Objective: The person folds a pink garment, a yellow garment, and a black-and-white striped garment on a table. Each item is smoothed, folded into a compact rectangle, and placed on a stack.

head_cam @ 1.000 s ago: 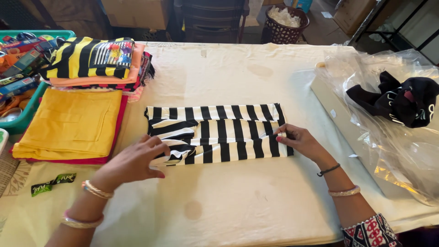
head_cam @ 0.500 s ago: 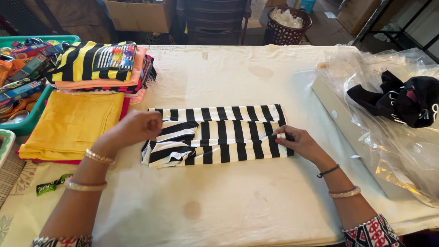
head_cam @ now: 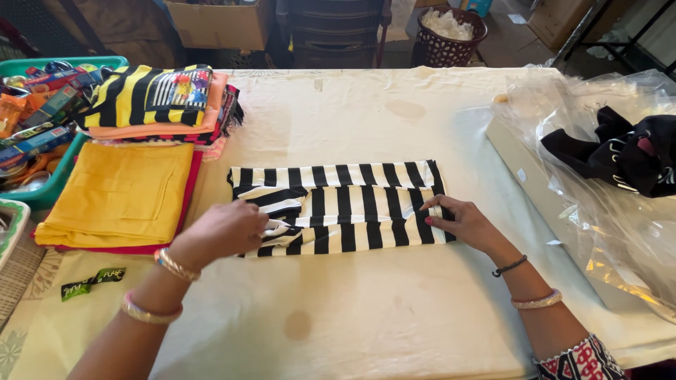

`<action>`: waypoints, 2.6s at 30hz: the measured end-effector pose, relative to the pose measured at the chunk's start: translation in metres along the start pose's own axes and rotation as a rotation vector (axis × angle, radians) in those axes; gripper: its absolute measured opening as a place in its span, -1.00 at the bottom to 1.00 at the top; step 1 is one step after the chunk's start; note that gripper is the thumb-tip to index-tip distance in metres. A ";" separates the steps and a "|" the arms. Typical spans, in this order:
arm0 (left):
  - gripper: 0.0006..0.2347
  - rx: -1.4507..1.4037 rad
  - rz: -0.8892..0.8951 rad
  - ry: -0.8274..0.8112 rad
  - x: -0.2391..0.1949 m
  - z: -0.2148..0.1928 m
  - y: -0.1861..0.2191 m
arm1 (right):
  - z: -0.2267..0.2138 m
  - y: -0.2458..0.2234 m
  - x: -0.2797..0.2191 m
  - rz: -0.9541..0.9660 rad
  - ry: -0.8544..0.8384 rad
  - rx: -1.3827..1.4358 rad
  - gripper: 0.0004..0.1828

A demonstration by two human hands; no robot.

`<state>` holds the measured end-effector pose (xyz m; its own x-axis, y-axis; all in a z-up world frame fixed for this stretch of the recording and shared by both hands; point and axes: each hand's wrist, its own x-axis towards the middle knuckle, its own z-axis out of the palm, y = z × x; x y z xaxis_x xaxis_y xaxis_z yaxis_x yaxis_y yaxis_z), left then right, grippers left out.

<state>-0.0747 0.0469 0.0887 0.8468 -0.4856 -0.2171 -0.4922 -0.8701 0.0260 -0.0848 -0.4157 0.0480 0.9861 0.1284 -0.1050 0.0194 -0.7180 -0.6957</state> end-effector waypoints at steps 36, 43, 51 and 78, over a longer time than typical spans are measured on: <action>-0.54 -0.075 0.256 0.649 0.003 0.025 0.059 | 0.030 0.010 -0.004 -0.245 0.451 -0.455 -0.46; -0.35 0.024 -0.006 0.429 0.034 0.101 0.027 | 0.037 0.040 0.007 -0.229 0.450 -0.622 -0.27; -0.22 -0.035 -0.214 0.335 0.029 0.100 0.017 | 0.030 0.043 0.012 -0.226 0.449 -0.571 -0.22; -0.73 -0.484 -0.326 0.652 -0.054 0.074 -0.008 | 0.038 0.039 0.014 -0.337 0.468 -0.241 -0.21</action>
<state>-0.1314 0.0862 0.0278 0.9499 -0.0289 0.3112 -0.1906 -0.8427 0.5035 -0.0761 -0.4161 -0.0081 0.8857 0.1008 0.4532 0.3252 -0.8315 -0.4505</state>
